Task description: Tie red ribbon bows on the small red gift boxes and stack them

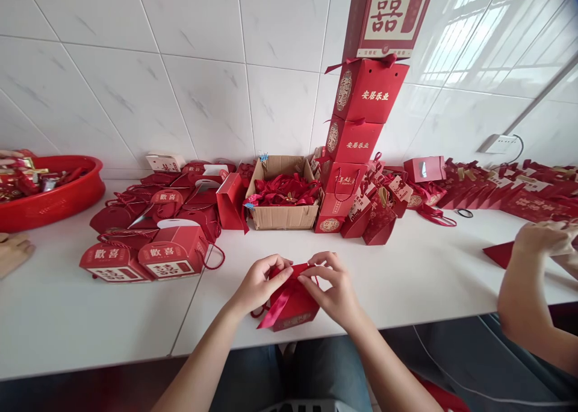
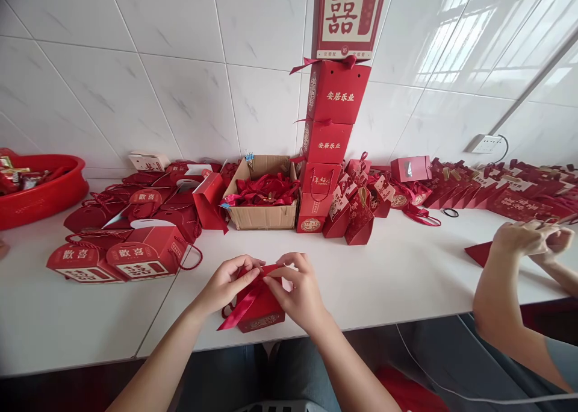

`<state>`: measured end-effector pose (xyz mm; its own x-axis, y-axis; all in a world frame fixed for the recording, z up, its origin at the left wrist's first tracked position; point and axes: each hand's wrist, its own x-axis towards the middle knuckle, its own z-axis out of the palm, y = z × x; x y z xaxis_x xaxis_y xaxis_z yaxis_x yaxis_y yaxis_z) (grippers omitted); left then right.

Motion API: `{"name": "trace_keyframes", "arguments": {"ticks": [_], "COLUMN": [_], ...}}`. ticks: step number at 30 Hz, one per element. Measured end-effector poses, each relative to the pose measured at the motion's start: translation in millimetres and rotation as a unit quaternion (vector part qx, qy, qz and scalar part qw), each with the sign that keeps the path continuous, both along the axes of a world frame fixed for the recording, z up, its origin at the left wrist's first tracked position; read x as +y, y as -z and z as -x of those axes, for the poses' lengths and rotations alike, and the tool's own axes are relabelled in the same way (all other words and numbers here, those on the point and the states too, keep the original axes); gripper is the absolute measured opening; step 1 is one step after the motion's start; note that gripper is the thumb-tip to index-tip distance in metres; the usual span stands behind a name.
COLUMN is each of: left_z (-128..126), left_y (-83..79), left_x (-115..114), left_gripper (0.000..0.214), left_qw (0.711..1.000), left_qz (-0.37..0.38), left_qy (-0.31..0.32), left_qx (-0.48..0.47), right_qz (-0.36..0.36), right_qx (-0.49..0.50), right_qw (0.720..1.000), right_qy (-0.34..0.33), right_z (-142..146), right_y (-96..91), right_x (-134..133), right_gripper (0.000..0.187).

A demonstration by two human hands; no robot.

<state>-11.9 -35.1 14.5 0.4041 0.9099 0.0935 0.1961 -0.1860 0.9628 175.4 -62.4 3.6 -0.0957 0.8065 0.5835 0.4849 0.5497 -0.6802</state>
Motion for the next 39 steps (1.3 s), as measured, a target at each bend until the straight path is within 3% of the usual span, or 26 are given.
{"name": "trace_keyframes", "arguments": {"ticks": [3,8,18,25,29,34,39], "left_z": [0.1,0.5,-2.4,0.8,2.3,4.0,1.9], "left_y": [-0.1,-1.9,2.3,7.4,8.9,9.6,9.5], "left_x": [1.7,1.9,4.7,9.1,5.4,-1.6,-3.7], "left_gripper": [0.027,0.032,0.035,0.032,0.026,0.027,0.031], "left_qw": [1.000,1.000,1.000,1.000,1.000,1.000,0.999], "left_qz": [-0.007,-0.005,-0.018,-0.011,0.009,0.017,0.041], "left_qy": [-0.009,-0.010,-0.015,-0.001,-0.008,-0.008,-0.001], "left_qx": [-0.009,-0.004,-0.008,-0.011,-0.027,-0.002,0.011], "right_qz": [0.015,0.089,0.080,0.099,0.116,0.157,0.216], "right_qx": [-0.060,-0.104,-0.153,-0.164,-0.115,0.025,0.091], "right_qw": [0.998,0.989,0.973,0.966,0.974,0.980,0.966], "right_qy": [0.006,-0.054,-0.152,-0.171,-0.159,-0.118,-0.104], "right_z": [8.1,8.9,5.2,3.4,0.8,-12.5,-22.6], "right_y": [-2.0,-7.7,-10.7,-11.0,-6.1,14.7,29.9], "right_x": [1.8,12.4,20.9,21.3,20.0,18.4,16.2], "right_gripper": [0.006,0.006,0.004,0.006,0.005,0.028,0.022]}}
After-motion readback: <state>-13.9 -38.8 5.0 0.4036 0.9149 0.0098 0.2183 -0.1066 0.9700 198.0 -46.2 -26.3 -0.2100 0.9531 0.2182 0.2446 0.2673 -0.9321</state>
